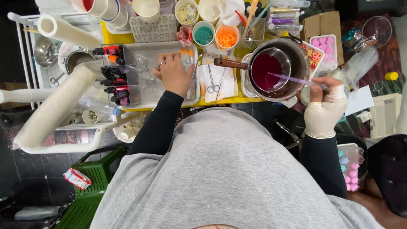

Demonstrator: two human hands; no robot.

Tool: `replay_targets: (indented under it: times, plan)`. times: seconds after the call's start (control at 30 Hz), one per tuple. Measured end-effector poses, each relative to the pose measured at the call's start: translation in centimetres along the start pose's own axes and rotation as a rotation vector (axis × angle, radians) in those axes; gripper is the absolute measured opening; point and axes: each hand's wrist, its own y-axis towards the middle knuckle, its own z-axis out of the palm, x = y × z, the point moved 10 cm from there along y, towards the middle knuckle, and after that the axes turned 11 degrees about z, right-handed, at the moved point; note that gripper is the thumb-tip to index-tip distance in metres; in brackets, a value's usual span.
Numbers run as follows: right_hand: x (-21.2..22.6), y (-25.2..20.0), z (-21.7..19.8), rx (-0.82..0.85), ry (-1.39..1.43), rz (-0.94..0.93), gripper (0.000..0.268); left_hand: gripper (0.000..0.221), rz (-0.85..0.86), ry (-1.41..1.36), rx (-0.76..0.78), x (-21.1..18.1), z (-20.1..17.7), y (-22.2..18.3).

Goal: Pouring liquid wax into flower-shaped molds and organizing production supplies.

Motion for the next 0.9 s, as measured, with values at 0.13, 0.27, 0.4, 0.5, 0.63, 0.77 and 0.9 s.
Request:
replay_targets:
  times: [0.13,0.27,0.4,0.5,0.63,0.77,0.9]
  plan:
    - [0.2,-0.4,-0.1,0.011,-0.007,0.036,0.023,0.054,-0.035,0.044,0.061,-1.4,-1.2,1.3]
    - [0.4,-0.7,-0.5,0.006,-0.072,0.018,0.021,0.044,-0.009,0.023,0.03,0.4,1.1,0.9]
    - [0.4,-0.6,-0.8,-0.004,-0.052,0.052,0.021,0.037,0.031,0.017,-0.052,-0.4,-1.2,0.9]
    - [0.2,-0.6,-1.1,-0.021,-0.069,0.061,0.02,0.036,0.129,0.094,-0.195,-2.1,-4.1,0.7]
    - [0.2,-0.4,-1.2,-0.019,-0.025,0.042,0.019,0.028,0.013,-0.408,-0.178,-0.6,-3.7,-0.5]
    - [0.2,0.1,-0.5,0.013,-0.01,0.064,0.017,0.035,-0.388,-1.541,0.084,-2.2,-0.3,-3.2]
    - [-0.1,0.7,-0.3,0.016,-0.072,0.071,0.012,0.054,-0.472,-1.881,0.247,-5.1,-0.3,-5.4]
